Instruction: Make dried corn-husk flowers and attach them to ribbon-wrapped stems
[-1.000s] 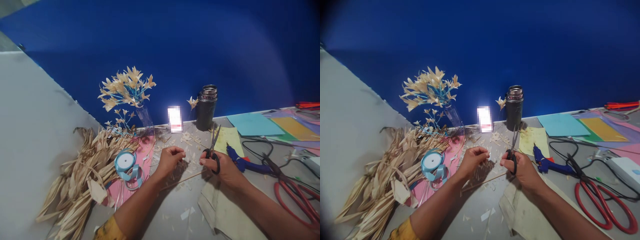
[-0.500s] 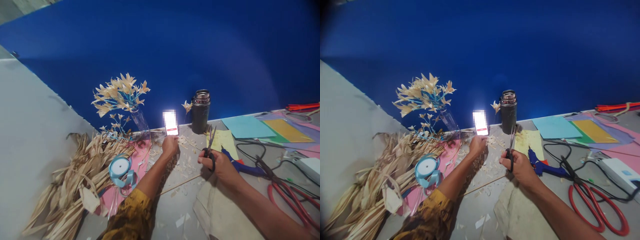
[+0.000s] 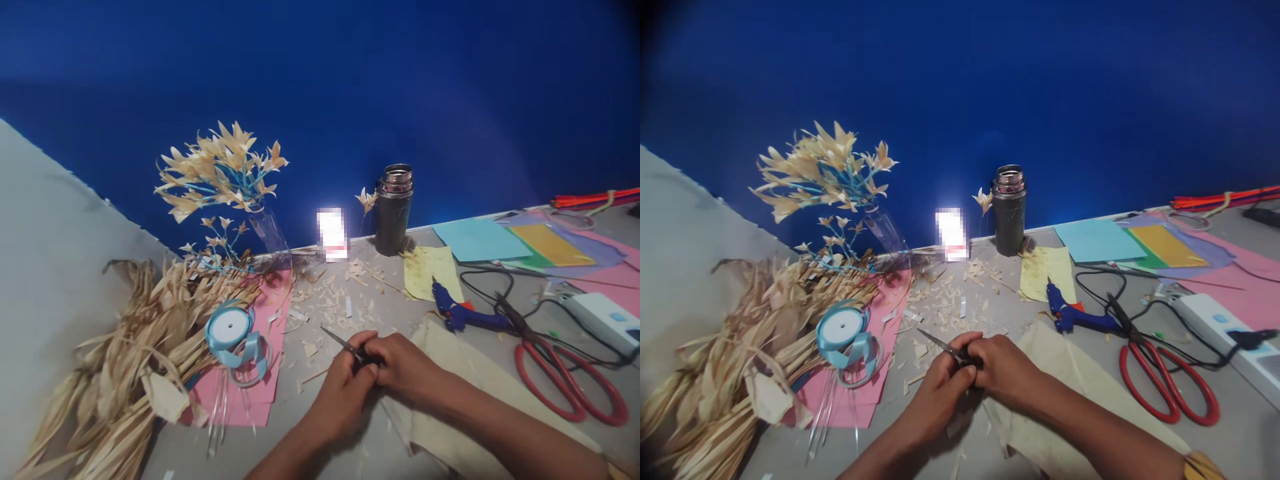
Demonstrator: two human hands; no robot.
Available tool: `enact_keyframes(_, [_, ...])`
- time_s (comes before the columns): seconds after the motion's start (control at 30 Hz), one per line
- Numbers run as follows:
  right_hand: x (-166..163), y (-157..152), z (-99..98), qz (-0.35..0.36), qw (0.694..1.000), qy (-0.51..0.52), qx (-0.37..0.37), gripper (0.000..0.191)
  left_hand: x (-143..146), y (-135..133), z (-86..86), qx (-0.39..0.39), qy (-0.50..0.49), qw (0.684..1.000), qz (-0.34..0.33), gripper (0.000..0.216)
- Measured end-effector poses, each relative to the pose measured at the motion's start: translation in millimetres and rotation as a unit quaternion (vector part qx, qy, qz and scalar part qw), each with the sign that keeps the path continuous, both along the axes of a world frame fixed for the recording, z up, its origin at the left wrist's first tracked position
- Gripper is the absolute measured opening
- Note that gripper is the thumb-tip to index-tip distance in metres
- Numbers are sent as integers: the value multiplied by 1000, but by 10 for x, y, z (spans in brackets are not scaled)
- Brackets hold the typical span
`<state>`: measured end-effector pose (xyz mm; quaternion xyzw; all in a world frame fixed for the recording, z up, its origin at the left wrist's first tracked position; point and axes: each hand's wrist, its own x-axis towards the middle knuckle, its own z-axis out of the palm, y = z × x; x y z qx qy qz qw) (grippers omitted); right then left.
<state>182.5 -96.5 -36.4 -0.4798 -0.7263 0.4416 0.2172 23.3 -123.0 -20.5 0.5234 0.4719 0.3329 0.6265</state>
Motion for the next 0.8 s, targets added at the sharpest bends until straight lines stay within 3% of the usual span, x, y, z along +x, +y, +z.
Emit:
enact_keyframes(0.23, [-27, -16, 48, -1, 999, 54, -6, 8, -112, -1, -14, 15, 5, 999, 44, 42])
enact_keyframes(0.5, [37, -42, -95, 27, 974, 5, 223, 18, -151, -102, -62, 95, 76, 992, 34, 51])
enact_keyframes(0.6, [153, 18, -131, -36, 964, -15, 263, 21, -290, -160, -111, 65, 85, 993, 48, 41])
enact_keyframes(0.7, [295, 124, -116, -132, 962, -44, 237, 22, -458, -207, -101, 50, 105, 992, 46, 26])
enact_keyframes(0.8, [396, 208, -82, -174, 957, -60, 225, 25, -542, -220, -12, 61, 123, 989, 47, 26])
